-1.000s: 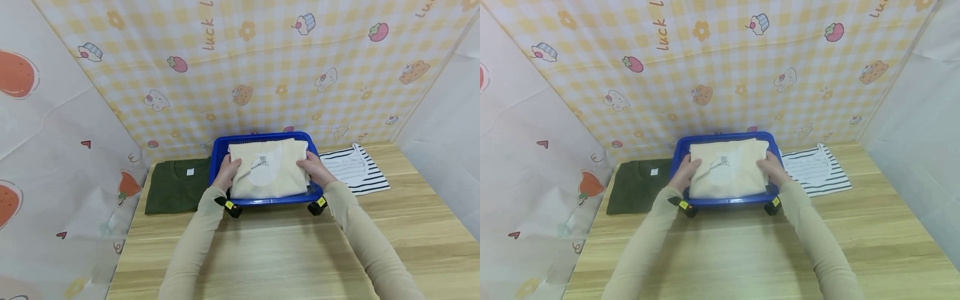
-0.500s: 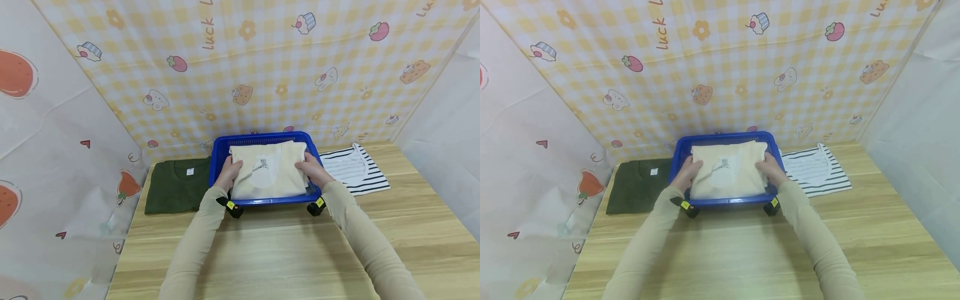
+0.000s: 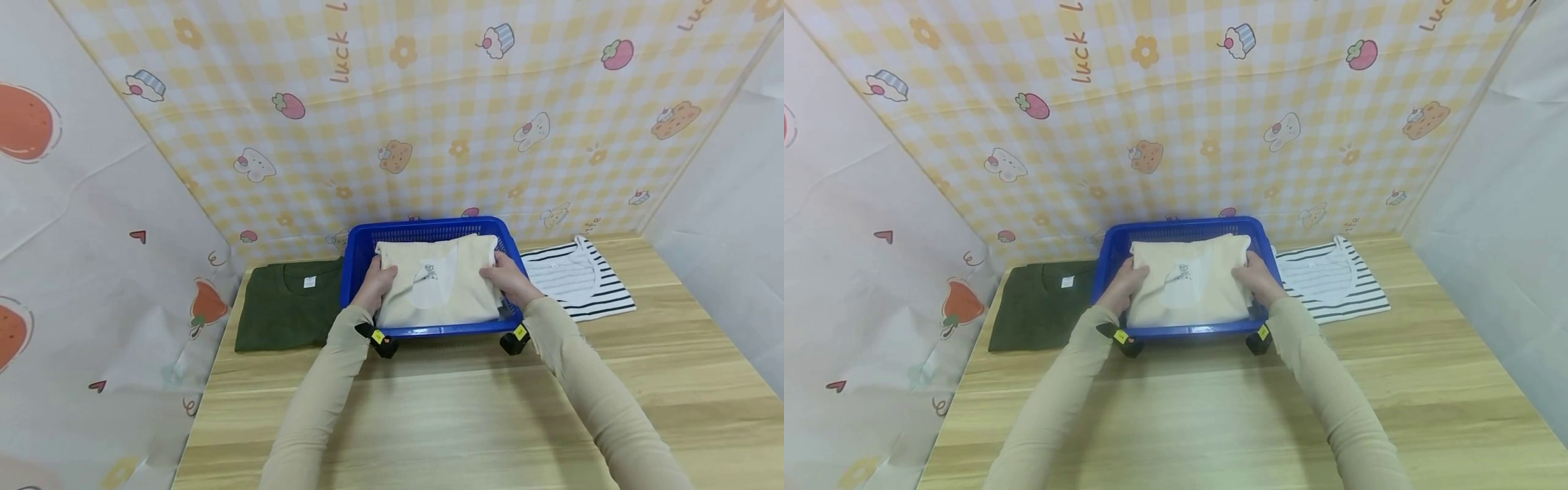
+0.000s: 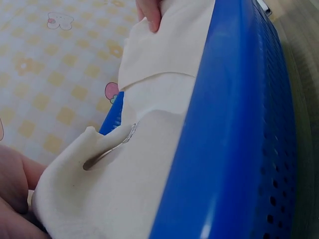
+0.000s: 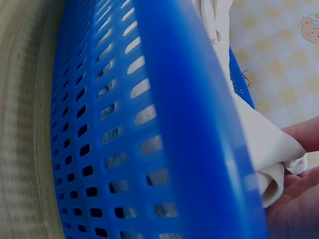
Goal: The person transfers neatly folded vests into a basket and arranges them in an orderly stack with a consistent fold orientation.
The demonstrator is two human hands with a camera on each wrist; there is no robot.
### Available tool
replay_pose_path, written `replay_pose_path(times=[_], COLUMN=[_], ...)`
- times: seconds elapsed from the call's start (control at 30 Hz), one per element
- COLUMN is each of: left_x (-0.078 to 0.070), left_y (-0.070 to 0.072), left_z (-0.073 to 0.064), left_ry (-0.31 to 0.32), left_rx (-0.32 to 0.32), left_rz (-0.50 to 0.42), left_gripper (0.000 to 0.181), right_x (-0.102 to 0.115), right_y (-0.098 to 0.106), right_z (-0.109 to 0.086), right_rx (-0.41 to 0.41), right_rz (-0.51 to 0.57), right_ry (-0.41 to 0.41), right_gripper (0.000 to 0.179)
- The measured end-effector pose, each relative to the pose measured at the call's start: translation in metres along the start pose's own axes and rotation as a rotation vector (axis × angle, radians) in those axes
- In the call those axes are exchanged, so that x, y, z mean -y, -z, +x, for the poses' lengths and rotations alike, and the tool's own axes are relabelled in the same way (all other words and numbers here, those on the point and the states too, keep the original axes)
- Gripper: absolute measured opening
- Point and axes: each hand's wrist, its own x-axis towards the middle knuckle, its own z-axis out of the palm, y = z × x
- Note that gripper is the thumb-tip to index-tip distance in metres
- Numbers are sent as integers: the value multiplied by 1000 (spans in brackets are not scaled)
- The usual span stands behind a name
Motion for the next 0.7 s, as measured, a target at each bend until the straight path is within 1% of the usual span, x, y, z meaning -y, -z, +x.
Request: replay_pose_path(times=[0.27, 0.53, 0.7], left_x=[1, 0, 0], left_y=[-1, -4, -4], left_z=[2, 3, 2], left_ry=[-16, 35, 50], left_rx=[-3, -3, 8], left_rz=[28, 55, 60], left_gripper=[51, 51, 52], right_x=[0, -2, -4], right_y=[0, -3, -3], right_z=[2, 2, 3], right_rx=[10, 13, 13], right_rz=[-5, -16, -16], right_ry=[-19, -30, -11], right_gripper=[60, 61, 58])
